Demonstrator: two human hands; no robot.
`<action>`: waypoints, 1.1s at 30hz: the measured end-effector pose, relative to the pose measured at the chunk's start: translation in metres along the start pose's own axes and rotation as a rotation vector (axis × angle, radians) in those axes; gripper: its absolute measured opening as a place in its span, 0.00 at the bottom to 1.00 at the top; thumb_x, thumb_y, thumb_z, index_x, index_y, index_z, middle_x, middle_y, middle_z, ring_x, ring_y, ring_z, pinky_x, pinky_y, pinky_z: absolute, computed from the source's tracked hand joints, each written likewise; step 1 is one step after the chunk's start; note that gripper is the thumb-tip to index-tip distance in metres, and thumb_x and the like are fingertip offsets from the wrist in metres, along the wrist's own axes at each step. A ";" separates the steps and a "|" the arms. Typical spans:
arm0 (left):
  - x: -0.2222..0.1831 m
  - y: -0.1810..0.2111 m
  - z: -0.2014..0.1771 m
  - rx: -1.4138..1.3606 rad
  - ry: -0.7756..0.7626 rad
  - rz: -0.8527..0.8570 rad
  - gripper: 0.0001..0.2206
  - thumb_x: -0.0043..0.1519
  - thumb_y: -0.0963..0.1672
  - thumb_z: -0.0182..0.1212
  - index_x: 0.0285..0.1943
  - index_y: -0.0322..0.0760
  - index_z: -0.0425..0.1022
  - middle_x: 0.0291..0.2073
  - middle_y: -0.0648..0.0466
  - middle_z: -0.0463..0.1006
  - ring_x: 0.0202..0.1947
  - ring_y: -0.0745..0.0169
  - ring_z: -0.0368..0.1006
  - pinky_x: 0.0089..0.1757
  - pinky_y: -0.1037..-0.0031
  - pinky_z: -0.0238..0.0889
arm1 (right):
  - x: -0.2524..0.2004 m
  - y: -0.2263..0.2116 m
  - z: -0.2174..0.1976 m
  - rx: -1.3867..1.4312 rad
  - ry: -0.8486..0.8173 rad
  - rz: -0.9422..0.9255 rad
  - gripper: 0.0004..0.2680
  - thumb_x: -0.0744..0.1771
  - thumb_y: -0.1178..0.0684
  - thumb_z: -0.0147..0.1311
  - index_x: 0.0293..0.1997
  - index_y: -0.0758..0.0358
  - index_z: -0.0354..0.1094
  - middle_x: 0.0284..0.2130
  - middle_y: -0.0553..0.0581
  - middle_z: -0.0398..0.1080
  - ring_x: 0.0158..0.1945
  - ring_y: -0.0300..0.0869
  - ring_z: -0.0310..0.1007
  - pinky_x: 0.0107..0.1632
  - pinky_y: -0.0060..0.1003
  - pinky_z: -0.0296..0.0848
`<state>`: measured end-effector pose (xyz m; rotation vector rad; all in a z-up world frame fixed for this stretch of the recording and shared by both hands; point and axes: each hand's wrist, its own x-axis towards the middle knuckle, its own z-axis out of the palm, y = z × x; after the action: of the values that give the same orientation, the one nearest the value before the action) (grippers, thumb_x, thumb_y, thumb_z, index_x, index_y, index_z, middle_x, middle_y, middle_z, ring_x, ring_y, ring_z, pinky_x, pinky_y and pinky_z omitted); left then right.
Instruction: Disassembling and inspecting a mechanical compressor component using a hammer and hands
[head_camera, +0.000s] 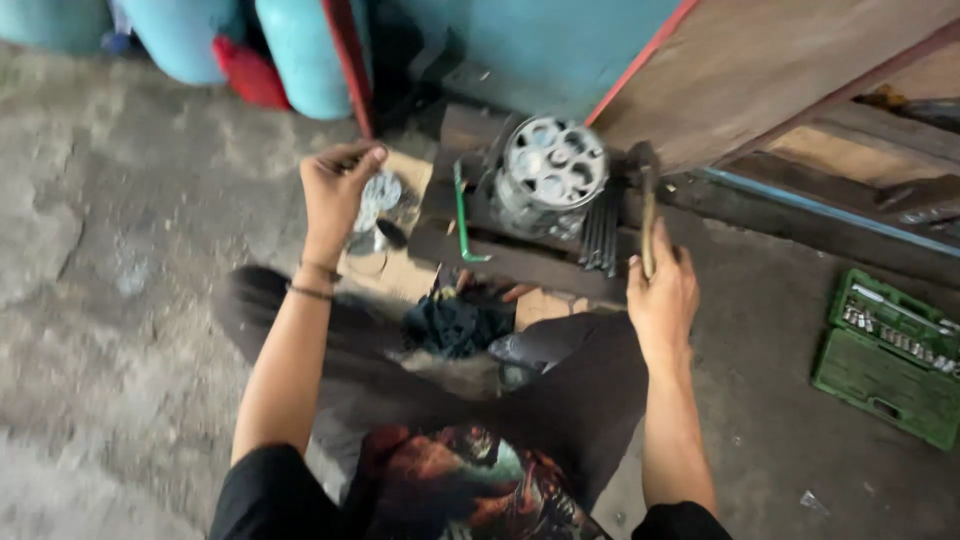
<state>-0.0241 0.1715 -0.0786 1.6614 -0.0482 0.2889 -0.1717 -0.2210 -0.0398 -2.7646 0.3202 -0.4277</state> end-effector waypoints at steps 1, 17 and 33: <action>-0.003 -0.007 -0.007 -0.021 0.054 0.004 0.04 0.64 0.41 0.73 0.45 0.35 0.85 0.25 0.53 0.79 0.29 0.76 0.65 0.29 0.81 0.60 | -0.002 0.002 0.002 -0.023 0.008 -0.022 0.21 0.67 0.57 0.59 0.70 0.61 0.67 0.49 0.75 0.72 0.51 0.74 0.72 0.47 0.65 0.73; 0.013 -0.270 -0.043 0.343 0.234 -0.661 0.08 0.53 0.58 0.73 0.38 0.70 0.85 0.22 0.71 0.81 0.30 0.68 0.82 0.33 0.81 0.68 | -0.002 -0.017 0.000 -0.103 -0.026 -0.101 0.24 0.66 0.60 0.63 0.73 0.65 0.66 0.45 0.77 0.68 0.46 0.74 0.74 0.45 0.63 0.73; 0.057 -0.497 0.003 0.203 0.287 -0.730 0.09 0.54 0.43 0.69 0.42 0.37 0.86 0.35 0.54 0.86 0.34 0.63 0.80 0.41 0.74 0.73 | -0.020 0.065 0.008 0.012 -0.207 0.035 0.16 0.63 0.68 0.58 0.56 0.79 0.68 0.47 0.71 0.69 0.36 0.54 0.68 0.38 0.42 0.67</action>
<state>0.1317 0.2333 -0.5496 1.7051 0.8089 -0.0321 -0.1988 -0.2733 -0.0747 -2.7561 0.3128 -0.1325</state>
